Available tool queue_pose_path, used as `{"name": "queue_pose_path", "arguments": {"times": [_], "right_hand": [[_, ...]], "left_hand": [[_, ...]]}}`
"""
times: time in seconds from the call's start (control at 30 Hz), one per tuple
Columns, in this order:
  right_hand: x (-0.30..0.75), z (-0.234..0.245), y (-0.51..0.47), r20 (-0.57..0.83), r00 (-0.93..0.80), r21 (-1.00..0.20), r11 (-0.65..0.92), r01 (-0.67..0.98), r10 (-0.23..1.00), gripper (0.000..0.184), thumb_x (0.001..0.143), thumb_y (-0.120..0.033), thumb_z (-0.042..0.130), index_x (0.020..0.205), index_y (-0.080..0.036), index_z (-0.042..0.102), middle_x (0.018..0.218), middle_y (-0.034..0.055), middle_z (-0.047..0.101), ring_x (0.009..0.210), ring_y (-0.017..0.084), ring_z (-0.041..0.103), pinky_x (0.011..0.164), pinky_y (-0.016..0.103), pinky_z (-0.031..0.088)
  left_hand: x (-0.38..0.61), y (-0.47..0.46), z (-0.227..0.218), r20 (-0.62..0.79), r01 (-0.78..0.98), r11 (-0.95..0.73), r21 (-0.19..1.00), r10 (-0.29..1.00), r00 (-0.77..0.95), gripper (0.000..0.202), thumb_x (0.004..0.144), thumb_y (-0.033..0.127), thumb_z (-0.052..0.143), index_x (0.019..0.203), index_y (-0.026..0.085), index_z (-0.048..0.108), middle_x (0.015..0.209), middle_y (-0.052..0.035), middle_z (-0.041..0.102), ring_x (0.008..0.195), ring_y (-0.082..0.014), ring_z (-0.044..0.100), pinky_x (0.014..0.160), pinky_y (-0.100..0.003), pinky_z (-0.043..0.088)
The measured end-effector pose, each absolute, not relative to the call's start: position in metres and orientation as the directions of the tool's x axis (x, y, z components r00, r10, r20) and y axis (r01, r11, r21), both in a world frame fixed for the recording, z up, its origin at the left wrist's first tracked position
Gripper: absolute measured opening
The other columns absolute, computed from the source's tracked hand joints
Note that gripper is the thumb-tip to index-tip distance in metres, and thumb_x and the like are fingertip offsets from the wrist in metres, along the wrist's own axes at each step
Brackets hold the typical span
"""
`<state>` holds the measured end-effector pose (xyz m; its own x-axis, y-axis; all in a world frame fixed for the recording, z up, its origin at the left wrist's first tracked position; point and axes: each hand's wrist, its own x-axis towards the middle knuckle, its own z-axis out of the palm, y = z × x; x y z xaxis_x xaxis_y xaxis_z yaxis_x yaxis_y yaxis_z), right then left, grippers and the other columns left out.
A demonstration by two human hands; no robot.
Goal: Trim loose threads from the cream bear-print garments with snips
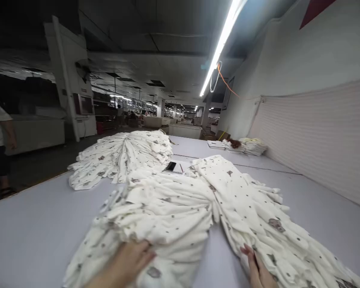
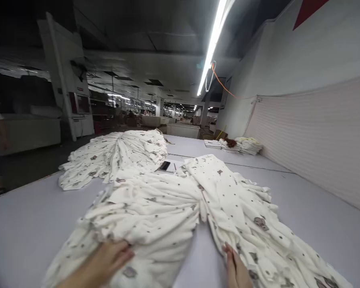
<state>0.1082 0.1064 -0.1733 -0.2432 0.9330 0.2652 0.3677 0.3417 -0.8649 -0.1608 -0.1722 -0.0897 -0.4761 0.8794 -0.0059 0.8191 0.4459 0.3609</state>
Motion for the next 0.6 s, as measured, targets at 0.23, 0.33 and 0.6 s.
{"name": "queue_pose_path", "arguments": {"times": [0.23, 0.33, 0.6], "right_hand": [[0.143, -0.171, 0.132, 0.436, -0.263, -0.725, 0.509, 0.463, 0.861, 0.046, 0.09, -0.045, 0.041, 0.111, -0.014, 0.067, 0.113, 0.0144, 0.069, 0.108, 0.033, 0.062, 0.095, 0.049, 0.046], [0.142, -0.185, 0.114, 0.417, -0.259, -0.722, 0.491, 0.488, 0.871, 0.04, 0.094, -0.038, 0.04, 0.117, -0.016, 0.065, 0.113, 0.0113, 0.07, 0.108, 0.028, 0.063, 0.093, 0.043, 0.049], [0.187, -0.189, 0.114, 0.353, -0.376, -0.677, 0.511, 0.53, 0.857, 0.034, 0.091, -0.029, 0.044, 0.112, -0.017, 0.068, 0.108, 0.0114, 0.072, 0.102, 0.028, 0.066, 0.088, 0.042, 0.053]], "left_hand": [[-0.091, -0.076, -0.071, 0.239, 0.993, 0.101, 0.06, 0.964, -0.113, 0.041, 0.084, 0.003, 0.039, 0.114, 0.017, 0.062, 0.118, -0.0158, 0.063, 0.112, -0.0284, 0.057, 0.097, -0.044, 0.04], [-0.051, -0.006, -0.093, 0.179, 0.965, -0.112, 0.239, 0.981, 0.07, 0.045, 0.082, 0.007, 0.043, 0.124, 0.017, 0.056, 0.138, -0.0162, 0.049, 0.126, -0.0315, 0.044, 0.104, -0.046, 0.035], [-0.071, 0.036, -0.164, -0.058, 0.892, -0.061, 0.448, 0.994, 0.097, 0.026, 0.091, 0.022, 0.044, 0.078, 0.015, 0.065, 0.089, -0.0074, 0.067, 0.088, -0.0204, 0.062, 0.081, -0.035, 0.046]]}}
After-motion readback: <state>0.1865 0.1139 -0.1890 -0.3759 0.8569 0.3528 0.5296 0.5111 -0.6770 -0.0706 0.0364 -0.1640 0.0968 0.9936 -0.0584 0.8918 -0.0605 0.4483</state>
